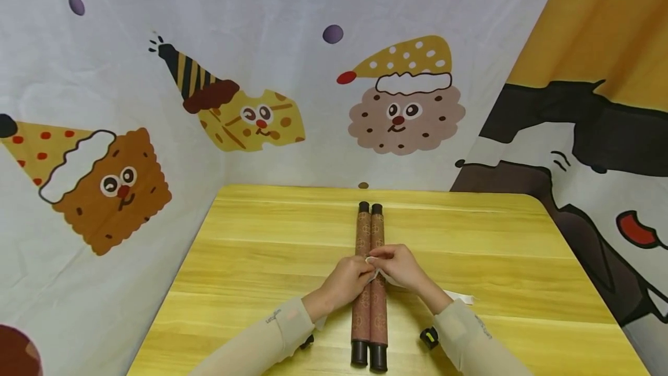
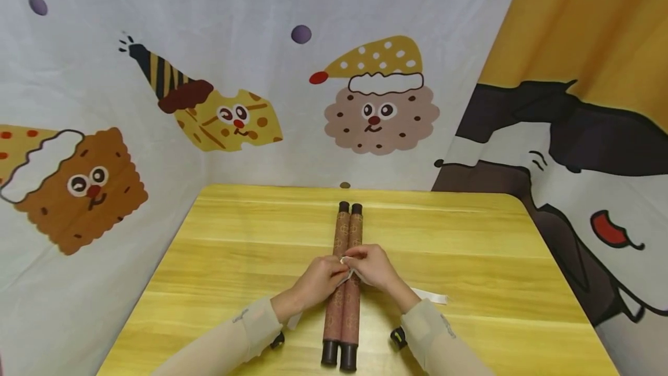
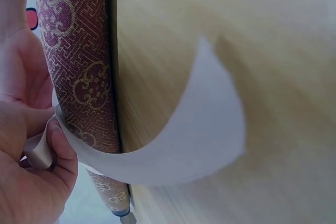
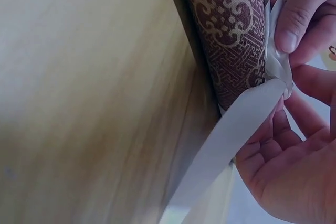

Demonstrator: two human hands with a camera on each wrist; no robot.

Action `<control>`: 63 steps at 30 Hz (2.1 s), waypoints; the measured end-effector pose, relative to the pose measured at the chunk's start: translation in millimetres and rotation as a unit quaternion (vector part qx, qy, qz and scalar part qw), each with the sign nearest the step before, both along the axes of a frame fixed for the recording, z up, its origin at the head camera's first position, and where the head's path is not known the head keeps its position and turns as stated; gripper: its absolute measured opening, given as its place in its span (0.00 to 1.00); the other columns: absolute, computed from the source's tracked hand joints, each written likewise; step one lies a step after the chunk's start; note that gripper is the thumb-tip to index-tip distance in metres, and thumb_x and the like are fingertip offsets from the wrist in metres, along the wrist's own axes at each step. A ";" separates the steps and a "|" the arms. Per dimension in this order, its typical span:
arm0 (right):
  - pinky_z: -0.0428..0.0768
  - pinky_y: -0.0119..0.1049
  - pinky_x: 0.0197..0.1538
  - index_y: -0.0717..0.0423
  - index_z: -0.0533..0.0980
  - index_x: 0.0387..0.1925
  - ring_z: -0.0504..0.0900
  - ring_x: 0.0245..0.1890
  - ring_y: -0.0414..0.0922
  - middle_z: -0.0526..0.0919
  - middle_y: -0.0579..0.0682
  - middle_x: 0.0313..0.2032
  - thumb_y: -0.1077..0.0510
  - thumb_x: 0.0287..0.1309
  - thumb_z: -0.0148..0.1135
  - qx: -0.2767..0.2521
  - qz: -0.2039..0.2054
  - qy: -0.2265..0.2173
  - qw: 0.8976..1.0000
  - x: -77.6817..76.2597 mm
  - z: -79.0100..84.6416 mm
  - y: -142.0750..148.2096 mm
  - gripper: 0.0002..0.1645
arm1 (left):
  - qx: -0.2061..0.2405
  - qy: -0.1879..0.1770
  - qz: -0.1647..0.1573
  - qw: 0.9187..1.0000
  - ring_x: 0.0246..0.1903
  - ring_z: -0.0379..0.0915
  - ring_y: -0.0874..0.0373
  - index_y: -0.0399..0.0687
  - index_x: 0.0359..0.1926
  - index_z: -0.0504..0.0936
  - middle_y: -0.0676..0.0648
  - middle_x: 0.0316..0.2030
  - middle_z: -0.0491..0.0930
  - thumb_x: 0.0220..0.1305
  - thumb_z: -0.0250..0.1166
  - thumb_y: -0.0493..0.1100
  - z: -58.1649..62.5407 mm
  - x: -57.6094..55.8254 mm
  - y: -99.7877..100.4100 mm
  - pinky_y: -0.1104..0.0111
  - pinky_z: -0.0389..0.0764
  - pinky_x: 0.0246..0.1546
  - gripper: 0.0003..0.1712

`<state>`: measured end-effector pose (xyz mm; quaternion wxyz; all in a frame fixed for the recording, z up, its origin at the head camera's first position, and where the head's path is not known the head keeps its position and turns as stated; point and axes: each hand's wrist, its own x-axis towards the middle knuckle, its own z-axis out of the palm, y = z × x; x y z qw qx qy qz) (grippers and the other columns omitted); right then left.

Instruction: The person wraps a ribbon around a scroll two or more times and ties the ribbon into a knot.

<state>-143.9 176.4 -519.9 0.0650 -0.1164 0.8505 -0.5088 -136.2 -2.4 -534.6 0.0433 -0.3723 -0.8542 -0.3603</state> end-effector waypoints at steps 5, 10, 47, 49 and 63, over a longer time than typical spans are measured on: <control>0.80 0.38 0.32 0.53 0.84 0.39 0.79 0.29 0.41 0.85 0.53 0.38 0.54 0.56 0.65 0.037 0.004 0.022 0.999 -5.5 -11.5 0.8 0.11 | -0.005 -0.004 -0.001 1.000 0.35 0.72 0.71 0.43 0.39 0.86 0.50 0.36 0.82 0.62 0.62 0.37 -0.7 1.0 -1.1 0.81 0.76 0.34 0.07; 0.78 0.33 0.27 0.49 0.85 0.34 0.76 0.23 0.41 0.86 0.49 0.34 0.53 0.56 0.65 0.034 -0.012 0.012 0.999 -5.5 -12.6 -0.5 0.07 | 0.000 -0.011 -0.005 1.000 0.37 0.73 0.69 0.43 0.42 0.85 0.49 0.38 0.83 0.62 0.62 0.37 -0.9 2.4 -3.7 0.79 0.77 0.37 0.09; 0.81 0.46 0.39 0.64 0.79 0.41 0.78 0.39 0.58 0.81 0.65 0.37 0.51 0.59 0.62 -0.155 -0.152 -0.113 0.970 -2.3 -3.9 15.1 0.18 | 0.090 -0.138 0.082 0.983 0.32 0.76 0.66 0.43 0.40 0.86 0.49 0.34 0.84 0.55 0.65 0.31 -2.9 1.5 -46.6 0.74 0.80 0.34 0.11; 0.81 0.44 0.38 0.64 0.78 0.41 0.78 0.39 0.58 0.81 0.66 0.38 0.50 0.59 0.62 -0.160 -0.154 -0.118 0.968 -2.5 -3.9 17.2 0.20 | 0.092 -0.136 0.082 0.983 0.32 0.76 0.67 0.42 0.39 0.86 0.49 0.33 0.84 0.55 0.66 0.32 -3.0 1.2 -48.0 0.73 0.80 0.34 0.10; 0.80 0.37 0.32 0.66 0.76 0.43 0.78 0.36 0.55 0.79 0.67 0.38 0.52 0.61 0.60 -0.193 -0.154 -0.136 0.959 -3.2 -2.2 26.8 0.19 | 0.085 -0.155 0.087 0.980 0.29 0.76 0.66 0.42 0.37 0.86 0.48 0.31 0.84 0.55 0.66 0.32 -1.5 0.8 -53.0 0.73 0.81 0.31 0.08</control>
